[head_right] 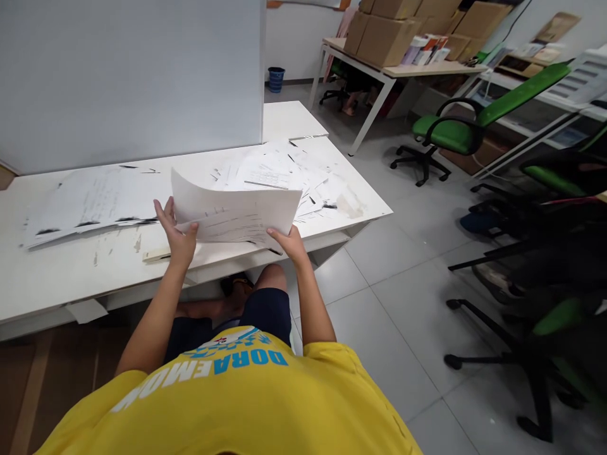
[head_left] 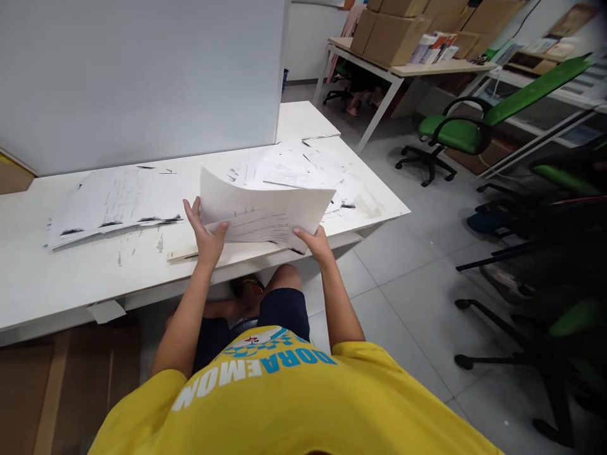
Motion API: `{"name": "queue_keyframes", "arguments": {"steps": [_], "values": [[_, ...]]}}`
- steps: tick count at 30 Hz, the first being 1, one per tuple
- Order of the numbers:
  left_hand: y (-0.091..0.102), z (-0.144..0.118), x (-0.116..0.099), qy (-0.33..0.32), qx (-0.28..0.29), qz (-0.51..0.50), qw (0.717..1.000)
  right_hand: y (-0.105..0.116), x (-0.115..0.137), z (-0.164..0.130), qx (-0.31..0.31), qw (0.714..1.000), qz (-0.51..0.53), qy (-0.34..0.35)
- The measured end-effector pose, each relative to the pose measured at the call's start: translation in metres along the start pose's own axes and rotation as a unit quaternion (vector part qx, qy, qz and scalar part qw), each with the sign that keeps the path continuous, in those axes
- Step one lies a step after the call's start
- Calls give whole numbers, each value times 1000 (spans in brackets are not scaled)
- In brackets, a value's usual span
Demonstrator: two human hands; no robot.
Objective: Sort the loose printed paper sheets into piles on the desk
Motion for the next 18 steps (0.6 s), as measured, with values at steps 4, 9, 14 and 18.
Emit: {"name": "queue_keyframes", "arguments": {"steps": [4,9,14,18], "values": [[0,5,7,9,-21,-4,1000,-4,-17,-7,-51,999,9,-11],[0,-6,21,-30,-60,-26,997,10,-19,-14,-81,996,12,18],[-15,-14,33,-21,-67,-180,981,24,-29,-12,-77,997,22,-12],[-29,-12,32,22,-66,-246,967,24,-31,-15,-84,996,19,-2]]}}
Point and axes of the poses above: each hand's wrist, its own z-axis towards the middle knuckle, its own y-axis out of the back of the hand, x = y × z, the point moved 4 cm from there along z, towards the middle knuckle, and after that the axes turned 9 degrees about -z, right-handed, at the moved point
